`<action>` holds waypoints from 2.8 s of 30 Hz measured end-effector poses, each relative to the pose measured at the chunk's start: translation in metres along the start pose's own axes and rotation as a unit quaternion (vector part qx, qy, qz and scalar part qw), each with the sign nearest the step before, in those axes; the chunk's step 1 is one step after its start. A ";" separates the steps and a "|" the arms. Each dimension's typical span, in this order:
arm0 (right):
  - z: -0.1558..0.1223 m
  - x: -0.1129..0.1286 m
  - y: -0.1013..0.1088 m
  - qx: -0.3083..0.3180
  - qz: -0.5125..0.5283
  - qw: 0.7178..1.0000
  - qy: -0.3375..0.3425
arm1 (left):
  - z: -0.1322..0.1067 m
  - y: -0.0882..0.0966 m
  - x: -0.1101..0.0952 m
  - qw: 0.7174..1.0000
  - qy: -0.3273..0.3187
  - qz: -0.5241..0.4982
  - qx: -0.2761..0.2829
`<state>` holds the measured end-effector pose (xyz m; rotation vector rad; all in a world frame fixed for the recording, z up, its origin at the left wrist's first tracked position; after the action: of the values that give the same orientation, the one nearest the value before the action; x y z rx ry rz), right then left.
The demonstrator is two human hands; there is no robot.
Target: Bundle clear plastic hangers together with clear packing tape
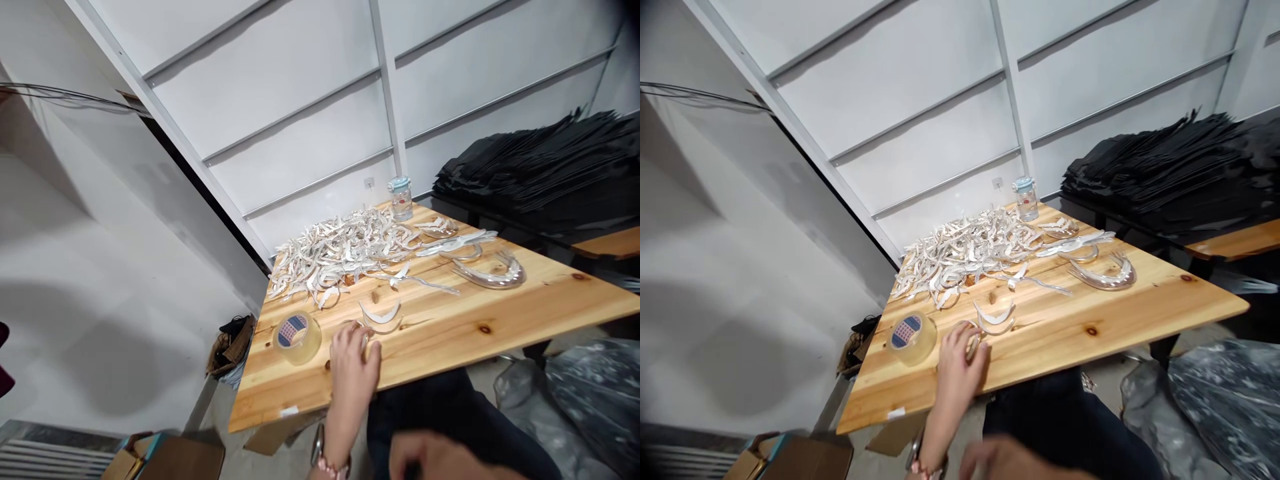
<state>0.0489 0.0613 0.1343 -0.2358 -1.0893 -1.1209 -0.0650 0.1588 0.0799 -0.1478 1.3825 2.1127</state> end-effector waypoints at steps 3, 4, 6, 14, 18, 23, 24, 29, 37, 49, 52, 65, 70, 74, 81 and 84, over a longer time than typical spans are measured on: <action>0.034 -0.059 0.043 -0.049 -0.055 0.995 -0.068 | -0.002 -0.026 -0.006 0.999 -0.001 0.031 0.018; 0.045 -0.085 0.055 -0.071 -0.145 0.980 -0.115 | -0.002 -0.029 -0.006 0.999 0.000 0.038 0.019; 0.061 -0.127 0.070 -0.072 -0.256 0.951 -0.158 | -0.002 -0.032 -0.005 0.999 0.006 0.044 0.019; 0.055 -0.178 0.069 -0.059 -0.290 0.934 -0.198 | -0.011 -0.023 0.001 0.998 0.036 0.026 -0.051; 0.054 -0.174 0.065 -0.069 -0.314 0.926 -0.196 | -0.012 -0.027 0.004 0.997 0.050 0.019 -0.051; 0.058 -0.166 0.066 -0.095 -0.338 0.919 -0.182 | -0.011 -0.023 0.002 0.997 0.034 0.027 -0.059; 0.058 -0.164 0.068 -0.105 -0.339 0.917 -0.181 | -0.011 -0.023 0.001 0.997 0.031 0.027 -0.059; 0.054 -0.149 0.084 -0.174 -0.330 0.912 -0.169 | -0.012 -0.022 -0.002 0.998 0.014 0.026 -0.059; 0.056 -0.143 0.075 -0.150 -0.273 0.937 -0.161 | -0.010 -0.018 -0.004 0.997 -0.001 0.026 -0.071; 0.053 -0.151 0.079 -0.145 -0.231 0.944 -0.184 | -0.011 -0.018 -0.007 0.997 -0.007 -0.014 -0.070; 0.054 -0.151 0.078 -0.139 -0.232 0.948 -0.170 | -0.012 -0.018 -0.006 0.997 -0.007 -0.017 -0.074; 0.051 -0.146 0.080 -0.141 -0.257 0.945 -0.144 | -0.010 -0.018 -0.008 0.996 0.001 0.041 -0.078; 0.033 -0.135 0.067 -0.176 -0.272 0.931 -0.166 | -0.011 -0.022 -0.012 0.997 -0.031 0.033 -0.069; 0.016 -0.131 0.033 -0.143 -0.293 0.918 -0.227 | -0.011 -0.023 -0.009 0.996 -0.026 0.031 -0.078; 0.000 -0.135 0.008 -0.135 -0.224 0.938 -0.229 | -0.010 -0.023 -0.004 0.994 -0.025 0.052 -0.088; -0.007 -0.133 0.017 -0.185 -0.156 0.935 -0.258 | -0.013 -0.012 -0.005 0.984 -0.056 0.052 -0.161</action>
<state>0.0653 0.1453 0.0310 -0.7047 -1.4015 -1.6058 -0.0570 0.1486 0.0665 -0.0839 0.9968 2.3821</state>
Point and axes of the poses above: each hand's wrist, its own z-axis towards the middle knuckle, its own y-axis out of the back of the hand, x = y × z, the point moved 9 cm from there along z, towards the middle knuckle, and after that the axes turned 13 degrees about -y, right-handed, at the moved point
